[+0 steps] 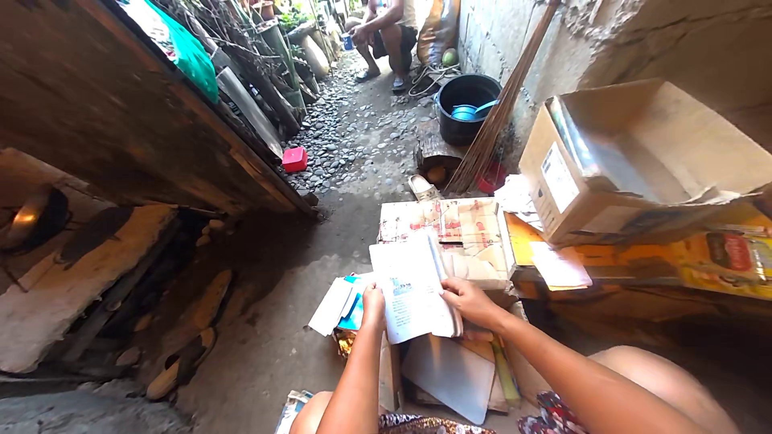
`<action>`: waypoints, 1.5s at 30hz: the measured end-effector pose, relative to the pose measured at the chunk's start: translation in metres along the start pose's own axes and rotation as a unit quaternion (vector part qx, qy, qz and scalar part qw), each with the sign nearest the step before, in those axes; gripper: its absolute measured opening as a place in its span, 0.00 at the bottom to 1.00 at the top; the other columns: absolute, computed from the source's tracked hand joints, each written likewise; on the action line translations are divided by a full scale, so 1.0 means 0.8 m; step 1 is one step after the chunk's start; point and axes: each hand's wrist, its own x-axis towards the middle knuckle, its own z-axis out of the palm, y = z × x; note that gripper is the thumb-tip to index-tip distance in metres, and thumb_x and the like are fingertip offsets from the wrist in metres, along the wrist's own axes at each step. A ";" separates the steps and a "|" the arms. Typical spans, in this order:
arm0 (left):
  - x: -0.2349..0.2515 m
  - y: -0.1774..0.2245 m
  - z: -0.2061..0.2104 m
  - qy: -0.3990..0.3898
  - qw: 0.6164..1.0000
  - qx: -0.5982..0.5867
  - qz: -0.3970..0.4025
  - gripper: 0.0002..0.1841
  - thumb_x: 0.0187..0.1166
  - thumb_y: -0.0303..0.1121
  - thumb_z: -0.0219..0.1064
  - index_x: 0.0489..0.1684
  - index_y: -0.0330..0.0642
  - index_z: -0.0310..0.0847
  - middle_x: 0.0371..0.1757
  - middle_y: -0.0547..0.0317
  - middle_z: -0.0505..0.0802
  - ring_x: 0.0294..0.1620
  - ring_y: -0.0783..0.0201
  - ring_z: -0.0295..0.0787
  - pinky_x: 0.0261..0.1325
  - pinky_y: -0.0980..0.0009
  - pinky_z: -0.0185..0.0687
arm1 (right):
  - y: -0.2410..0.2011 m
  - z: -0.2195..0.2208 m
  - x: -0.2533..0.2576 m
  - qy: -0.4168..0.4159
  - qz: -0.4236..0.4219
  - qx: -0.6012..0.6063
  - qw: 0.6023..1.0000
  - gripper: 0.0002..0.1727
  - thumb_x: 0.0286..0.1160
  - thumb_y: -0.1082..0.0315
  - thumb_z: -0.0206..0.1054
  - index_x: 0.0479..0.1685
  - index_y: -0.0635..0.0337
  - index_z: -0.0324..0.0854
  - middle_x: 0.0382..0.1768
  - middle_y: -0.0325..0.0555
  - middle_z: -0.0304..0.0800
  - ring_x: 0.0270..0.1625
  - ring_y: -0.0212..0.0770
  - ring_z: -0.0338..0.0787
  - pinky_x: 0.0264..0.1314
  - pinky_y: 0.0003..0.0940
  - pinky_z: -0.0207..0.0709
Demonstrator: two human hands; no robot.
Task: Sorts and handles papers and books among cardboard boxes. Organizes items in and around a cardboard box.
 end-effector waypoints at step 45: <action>-0.051 0.016 0.050 -0.165 0.973 -0.160 0.025 0.12 0.90 0.28 0.54 0.64 0.31 0.76 0.46 0.47 0.90 0.43 0.60 0.90 0.50 0.62 0.87 | 0.001 -0.034 -0.015 0.089 0.119 -0.071 0.986 0.20 0.84 0.72 0.53 0.68 0.64 0.84 0.65 0.57 0.87 0.70 0.54 0.85 0.77 0.57 0.74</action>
